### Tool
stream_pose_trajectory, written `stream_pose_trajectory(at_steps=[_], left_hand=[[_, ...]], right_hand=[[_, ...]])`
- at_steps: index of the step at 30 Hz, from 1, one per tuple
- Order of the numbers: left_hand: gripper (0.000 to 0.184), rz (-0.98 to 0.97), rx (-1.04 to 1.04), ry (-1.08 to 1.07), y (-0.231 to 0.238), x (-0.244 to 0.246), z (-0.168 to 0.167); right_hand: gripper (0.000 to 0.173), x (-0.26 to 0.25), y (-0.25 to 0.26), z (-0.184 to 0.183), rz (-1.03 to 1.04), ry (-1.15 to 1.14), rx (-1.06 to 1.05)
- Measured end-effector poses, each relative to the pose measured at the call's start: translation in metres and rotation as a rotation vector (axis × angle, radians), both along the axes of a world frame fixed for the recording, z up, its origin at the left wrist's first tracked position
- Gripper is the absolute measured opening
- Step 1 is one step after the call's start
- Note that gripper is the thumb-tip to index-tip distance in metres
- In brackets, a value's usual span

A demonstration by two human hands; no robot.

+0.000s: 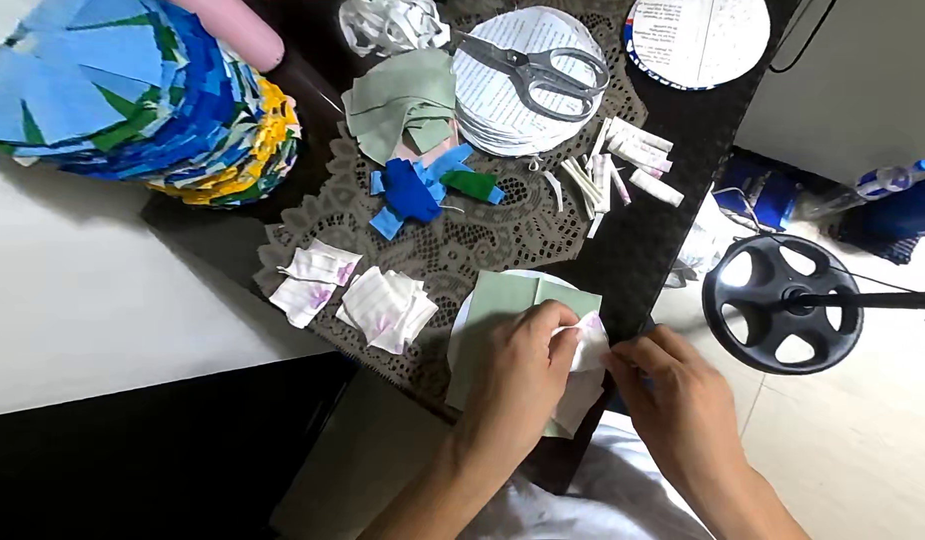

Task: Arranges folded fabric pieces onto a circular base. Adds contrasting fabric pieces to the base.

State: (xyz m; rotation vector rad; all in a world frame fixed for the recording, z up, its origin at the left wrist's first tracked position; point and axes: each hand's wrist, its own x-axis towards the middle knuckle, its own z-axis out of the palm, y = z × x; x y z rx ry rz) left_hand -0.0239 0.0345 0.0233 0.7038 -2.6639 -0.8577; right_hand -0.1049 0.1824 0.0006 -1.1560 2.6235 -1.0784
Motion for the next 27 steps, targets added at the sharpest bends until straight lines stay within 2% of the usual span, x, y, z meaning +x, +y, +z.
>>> stream_pose_trajectory(at_steps=[10, 27], left_hand=[[0.018, -0.003, -0.153, 0.004, -0.007, -0.008, -0.009], [0.018, 0.007, -0.163, -0.015, -0.012, -0.013, -0.013]], right_hand=[[0.022, -0.006, -0.007, -0.003, -0.01, 0.052, 0.07], [0.021, -0.011, -0.01, -0.002, 0.018, 0.014, 0.075]])
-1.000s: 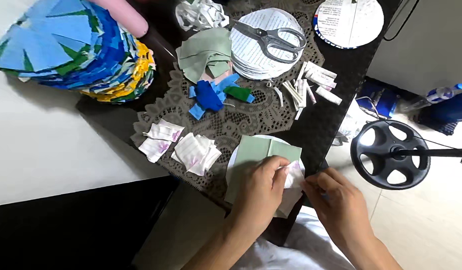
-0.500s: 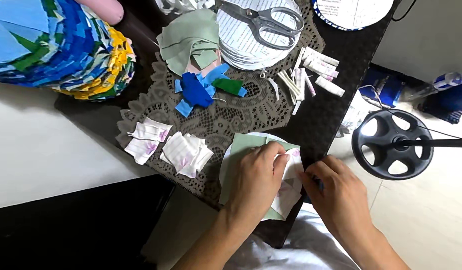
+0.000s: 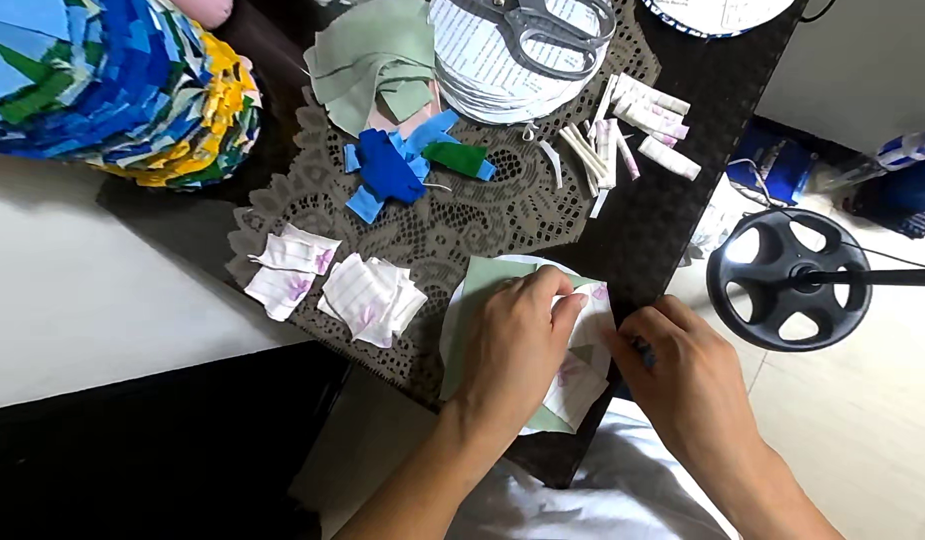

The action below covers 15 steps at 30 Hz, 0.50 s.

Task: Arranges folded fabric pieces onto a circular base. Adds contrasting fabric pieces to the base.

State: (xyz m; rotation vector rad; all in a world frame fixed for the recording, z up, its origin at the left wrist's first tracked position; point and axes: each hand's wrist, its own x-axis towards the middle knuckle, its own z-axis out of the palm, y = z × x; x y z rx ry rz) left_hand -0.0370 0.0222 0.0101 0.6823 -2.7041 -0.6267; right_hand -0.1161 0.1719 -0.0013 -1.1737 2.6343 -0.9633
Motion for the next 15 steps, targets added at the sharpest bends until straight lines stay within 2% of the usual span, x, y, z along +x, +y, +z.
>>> stream_pose_trajectory(at_steps=[8, 15], left_hand=[[0.016, 0.021, 0.019, -0.016, 0.0, -0.002, 0.0], [0.015, 0.027, 0.03, -0.019, 0.0, -0.002, 0.002]], right_hand=[[0.022, -0.001, -0.002, 0.0, 0.005, -0.004, 0.013], [0.02, -0.015, 0.027, 0.001, -0.065, -0.157, -0.11]])
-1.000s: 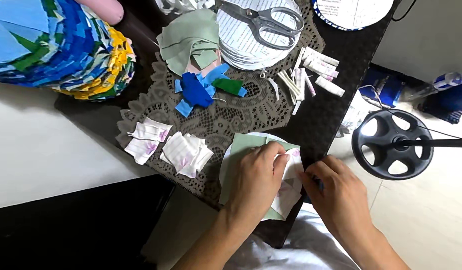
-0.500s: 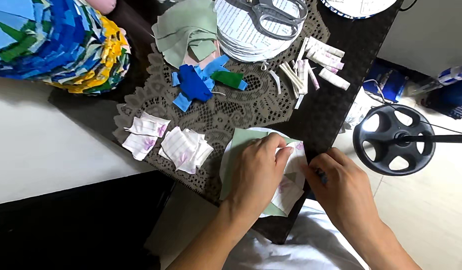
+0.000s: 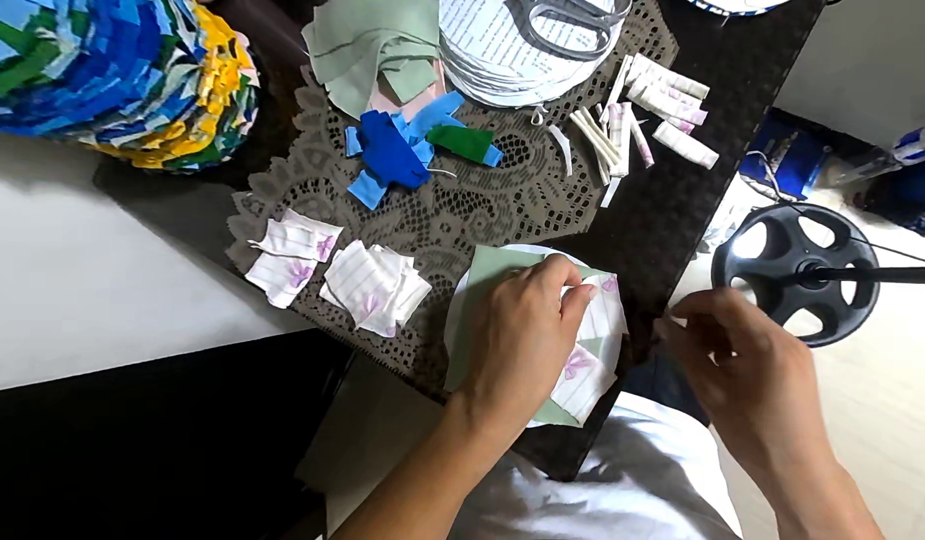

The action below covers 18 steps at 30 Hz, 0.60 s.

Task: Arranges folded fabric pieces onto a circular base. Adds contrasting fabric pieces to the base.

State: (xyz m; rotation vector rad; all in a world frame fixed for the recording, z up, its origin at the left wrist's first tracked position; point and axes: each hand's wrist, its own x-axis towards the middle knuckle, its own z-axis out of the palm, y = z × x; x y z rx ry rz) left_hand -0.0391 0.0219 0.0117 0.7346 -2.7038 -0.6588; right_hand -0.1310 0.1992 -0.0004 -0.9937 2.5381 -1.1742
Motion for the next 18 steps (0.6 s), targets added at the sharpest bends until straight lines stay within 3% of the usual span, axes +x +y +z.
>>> stream_pose_trajectory(at_steps=[10, 18], left_hand=[[0.014, -0.018, 0.007, -0.061, -0.002, -0.003, 0.006], [0.013, -0.049, 0.002, -0.084, -0.005, -0.006, 0.01]], right_hand=[[0.016, 0.009, -0.014, -0.016, 0.047, 0.223, -0.114], [0.018, 0.01, -0.022, -0.023, 0.056, 0.248, -0.093]])
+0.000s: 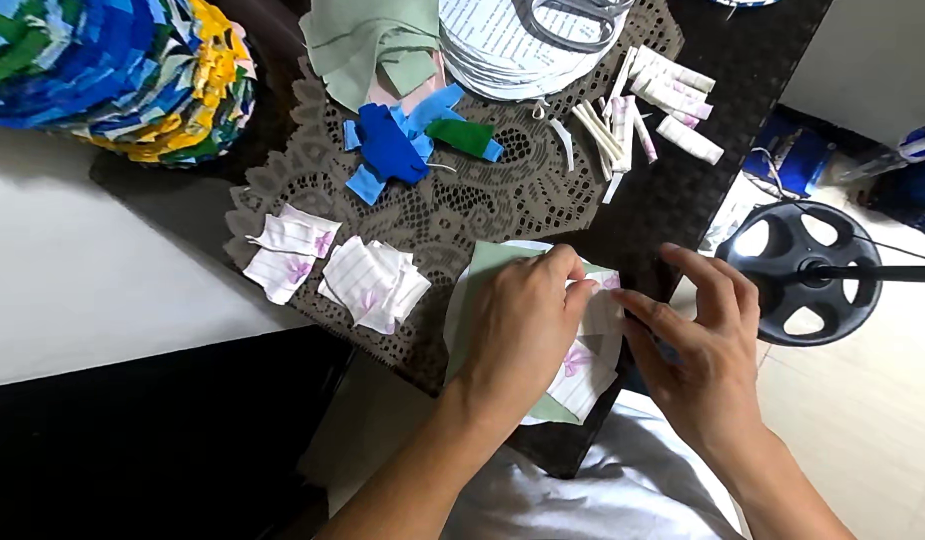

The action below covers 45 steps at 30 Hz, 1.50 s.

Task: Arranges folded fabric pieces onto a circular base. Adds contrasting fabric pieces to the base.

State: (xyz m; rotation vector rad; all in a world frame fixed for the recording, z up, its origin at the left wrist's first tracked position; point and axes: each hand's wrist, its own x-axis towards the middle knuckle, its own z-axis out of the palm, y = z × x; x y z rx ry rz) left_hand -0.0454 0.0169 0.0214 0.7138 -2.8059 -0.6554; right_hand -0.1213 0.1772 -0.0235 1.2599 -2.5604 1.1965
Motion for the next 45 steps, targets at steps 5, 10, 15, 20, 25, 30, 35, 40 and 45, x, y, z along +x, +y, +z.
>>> stream_pose_trajectory(at_steps=[5, 10, 15, 20, 25, 30, 35, 40, 45], left_hand=[[0.013, 0.006, 0.009, -0.012, 0.0, 0.0, 0.0], [0.016, -0.002, 0.005, -0.014, -0.002, 0.004, 0.003], [0.015, 0.027, 0.011, -0.041, 0.0, 0.011, 0.009], [0.018, 0.048, -0.097, -0.04, 0.002, 0.01, 0.005], [0.023, -0.091, -0.22, 0.128, 0.01, 0.019, 0.0], [0.06, -0.386, -0.214, 0.013, 0.011, 0.034, -0.028], [0.066, -0.403, -0.276, -0.053, 0.011, 0.038, -0.037], [0.067, -0.408, -0.295, -0.063, 0.01, 0.038, -0.037], [0.066, -0.409, -0.291, -0.074, 0.01, 0.039, -0.036]], right_hand=[[0.021, -0.001, 0.001, -0.004, 0.0, -0.032, 0.01], [0.023, -0.001, 0.003, -0.008, 0.023, -0.051, -0.007], [0.023, 0.0, 0.002, -0.009, 0.021, -0.044, -0.014], [0.023, 0.0, 0.003, -0.009, 0.019, -0.037, -0.005], [0.024, 0.0, 0.003, -0.009, 0.018, -0.027, 0.01], [0.022, -0.001, 0.006, -0.016, 0.028, -0.119, -0.111], [0.019, -0.006, 0.016, -0.02, -0.054, -0.397, -0.422], [0.046, 0.001, 0.007, -0.018, -0.123, -0.34, -0.258], [0.063, 0.003, -0.001, -0.025, -0.115, -0.326, -0.136]])
